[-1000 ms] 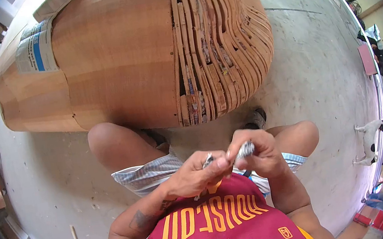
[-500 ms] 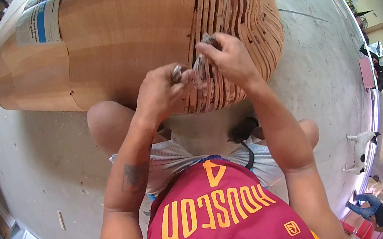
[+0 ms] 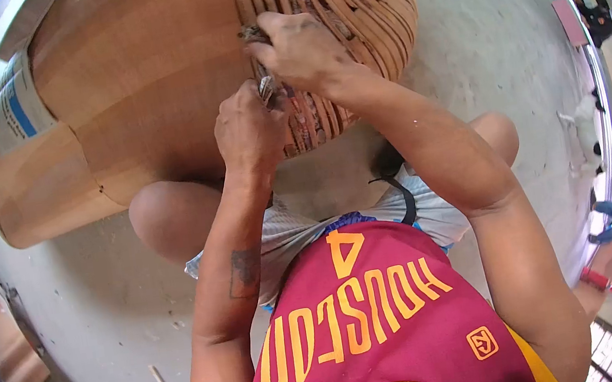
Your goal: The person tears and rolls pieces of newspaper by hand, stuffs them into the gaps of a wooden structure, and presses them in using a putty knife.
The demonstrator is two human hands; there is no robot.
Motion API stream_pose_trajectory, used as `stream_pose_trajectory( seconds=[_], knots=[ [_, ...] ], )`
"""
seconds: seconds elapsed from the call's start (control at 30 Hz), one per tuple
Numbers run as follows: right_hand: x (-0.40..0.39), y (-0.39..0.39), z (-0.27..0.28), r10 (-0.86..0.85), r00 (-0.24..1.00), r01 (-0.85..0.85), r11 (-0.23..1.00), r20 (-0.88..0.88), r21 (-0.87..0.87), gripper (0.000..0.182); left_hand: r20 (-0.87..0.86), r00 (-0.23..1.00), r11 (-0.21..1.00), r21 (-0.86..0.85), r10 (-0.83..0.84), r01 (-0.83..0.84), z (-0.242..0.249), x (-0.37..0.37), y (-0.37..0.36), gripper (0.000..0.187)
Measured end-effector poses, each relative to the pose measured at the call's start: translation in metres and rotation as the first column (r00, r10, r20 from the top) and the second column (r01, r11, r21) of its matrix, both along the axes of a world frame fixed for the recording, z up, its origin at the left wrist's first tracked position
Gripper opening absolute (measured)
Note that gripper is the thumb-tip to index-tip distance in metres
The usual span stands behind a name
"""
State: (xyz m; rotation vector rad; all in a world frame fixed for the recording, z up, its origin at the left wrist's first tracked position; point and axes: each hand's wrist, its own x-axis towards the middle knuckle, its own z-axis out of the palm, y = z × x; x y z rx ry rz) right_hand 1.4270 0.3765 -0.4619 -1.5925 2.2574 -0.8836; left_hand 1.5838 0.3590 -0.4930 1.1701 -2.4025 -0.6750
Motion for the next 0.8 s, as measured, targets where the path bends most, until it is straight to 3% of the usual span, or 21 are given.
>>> stream_pose_trajectory(
  seconds=[0.13,0.37,0.57,0.67,0.8],
  knots=[
    [0.005,0.003,0.001,-0.018,0.999,0.019,0.999,0.043,-0.041,0.034,0.017,1.0,0.995,-0.102,0.003,-0.001,-0.001,0.0,0.004,0.025],
    [0.001,0.012,0.005,-0.025,0.994,0.026,1.0,0.108,-0.007,0.034,-0.127,0.992,1.0,0.009,-0.008,0.009,-0.015,-0.002,-0.012,0.018],
    [-0.007,0.002,0.001,0.039,0.996,-0.04,0.999,0.075,0.01,0.034,-0.06,0.982,0.966,0.18,-0.177,0.185,0.006,0.02,-0.014,0.032],
    [-0.011,-0.005,0.001,0.07,0.997,-0.071,0.996,0.019,0.058,0.033,-0.092,0.974,0.978,-0.019,-0.209,0.208,-0.002,0.022,-0.01,0.034],
    [-0.016,-0.013,0.004,0.12,0.992,-0.115,0.982,-0.026,0.152,0.033,-0.114,0.971,0.977,-0.051,-0.212,0.207,0.005,0.019,-0.014,0.031]
  ],
)
